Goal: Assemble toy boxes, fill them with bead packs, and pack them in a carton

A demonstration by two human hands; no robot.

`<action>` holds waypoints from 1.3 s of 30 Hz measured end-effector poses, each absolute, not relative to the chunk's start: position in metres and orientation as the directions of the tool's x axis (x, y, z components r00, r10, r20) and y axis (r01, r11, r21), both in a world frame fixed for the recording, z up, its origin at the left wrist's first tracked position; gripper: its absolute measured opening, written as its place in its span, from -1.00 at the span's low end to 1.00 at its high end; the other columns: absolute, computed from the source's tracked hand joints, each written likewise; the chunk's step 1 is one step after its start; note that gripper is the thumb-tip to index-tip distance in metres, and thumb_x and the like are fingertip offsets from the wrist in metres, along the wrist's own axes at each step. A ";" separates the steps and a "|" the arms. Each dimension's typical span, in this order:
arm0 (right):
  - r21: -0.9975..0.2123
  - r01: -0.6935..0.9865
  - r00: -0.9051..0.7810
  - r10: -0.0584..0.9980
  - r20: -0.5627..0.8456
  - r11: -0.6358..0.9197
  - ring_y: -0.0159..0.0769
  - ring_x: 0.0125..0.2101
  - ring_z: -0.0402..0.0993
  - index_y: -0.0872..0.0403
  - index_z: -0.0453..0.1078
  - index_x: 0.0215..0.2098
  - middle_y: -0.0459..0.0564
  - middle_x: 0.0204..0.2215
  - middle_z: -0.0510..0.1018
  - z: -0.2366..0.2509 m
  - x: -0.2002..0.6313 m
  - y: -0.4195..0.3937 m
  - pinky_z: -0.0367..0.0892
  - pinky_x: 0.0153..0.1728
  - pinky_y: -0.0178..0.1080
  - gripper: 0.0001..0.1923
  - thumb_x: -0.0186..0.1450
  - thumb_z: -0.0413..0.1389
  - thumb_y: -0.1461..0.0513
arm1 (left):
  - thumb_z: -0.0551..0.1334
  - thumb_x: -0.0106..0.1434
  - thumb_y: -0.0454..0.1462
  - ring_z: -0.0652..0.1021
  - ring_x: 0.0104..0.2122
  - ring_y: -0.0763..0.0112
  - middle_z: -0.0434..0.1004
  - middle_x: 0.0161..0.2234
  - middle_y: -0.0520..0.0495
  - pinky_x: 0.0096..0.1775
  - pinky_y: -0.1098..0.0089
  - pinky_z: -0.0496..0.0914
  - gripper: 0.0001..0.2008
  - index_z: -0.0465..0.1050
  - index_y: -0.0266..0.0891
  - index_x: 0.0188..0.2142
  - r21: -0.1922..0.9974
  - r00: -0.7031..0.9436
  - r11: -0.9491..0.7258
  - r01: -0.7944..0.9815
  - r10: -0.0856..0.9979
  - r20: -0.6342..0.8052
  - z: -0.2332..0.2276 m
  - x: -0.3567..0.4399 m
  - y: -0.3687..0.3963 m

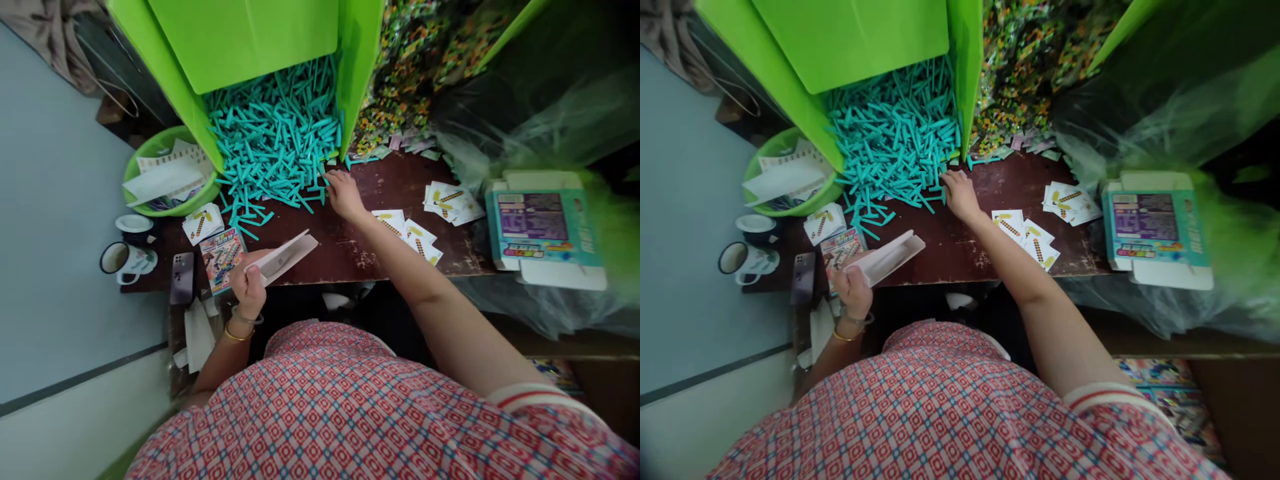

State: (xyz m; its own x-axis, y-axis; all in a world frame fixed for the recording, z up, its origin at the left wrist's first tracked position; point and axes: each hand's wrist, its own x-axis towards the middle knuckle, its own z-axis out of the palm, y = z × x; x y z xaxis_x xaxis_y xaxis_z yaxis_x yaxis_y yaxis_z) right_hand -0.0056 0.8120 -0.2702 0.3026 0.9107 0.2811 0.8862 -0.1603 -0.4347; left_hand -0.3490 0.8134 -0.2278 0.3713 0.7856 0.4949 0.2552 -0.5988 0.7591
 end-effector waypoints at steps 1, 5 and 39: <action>-0.392 0.888 0.328 0.929 0.174 -0.240 0.10 0.39 0.14 0.17 0.21 0.45 0.28 0.37 0.34 -0.279 0.010 0.823 0.06 0.35 0.25 -0.43 0.53 -0.16 0.21 | -0.08 0.53 0.07 0.67 -0.26 0.21 0.69 -0.33 -0.17 -0.17 0.25 0.53 -0.41 0.63 -0.13 -0.25 0.751 0.383 -0.626 0.211 0.760 0.525 -0.226 -0.350 0.812; -0.237 0.897 0.386 0.922 0.014 -0.372 0.23 0.44 0.00 0.34 -0.03 0.52 0.41 0.44 0.19 -0.308 0.014 0.812 -0.23 0.38 0.44 -0.28 0.51 -0.09 0.14 | -0.06 0.53 0.05 0.69 -0.21 0.17 0.70 -0.31 -0.17 -0.09 0.17 0.55 -0.46 0.65 -0.09 -0.20 0.748 0.384 -0.652 0.127 0.727 0.569 -0.224 -0.350 0.810; -0.193 0.592 0.799 0.539 0.268 -0.782 0.11 0.21 0.36 0.19 0.48 0.22 0.33 0.24 0.44 -0.242 0.154 0.588 0.29 0.24 0.15 -0.54 0.52 -0.06 0.14 | 0.15 0.49 -0.17 0.53 0.22 -0.16 0.55 0.23 -0.32 0.19 -0.08 0.38 -0.60 0.52 -0.23 0.21 0.285 0.914 -0.944 0.166 0.256 0.314 -0.305 -0.301 0.781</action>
State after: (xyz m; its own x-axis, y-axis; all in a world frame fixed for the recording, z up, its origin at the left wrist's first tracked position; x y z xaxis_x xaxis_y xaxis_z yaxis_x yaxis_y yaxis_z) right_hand 0.1543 0.5877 -0.2418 0.7988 0.5386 0.2680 0.5922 -0.7822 -0.1934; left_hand -0.3013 0.7811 -0.3050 0.9144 0.2559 0.3136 0.1663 -0.9439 0.2852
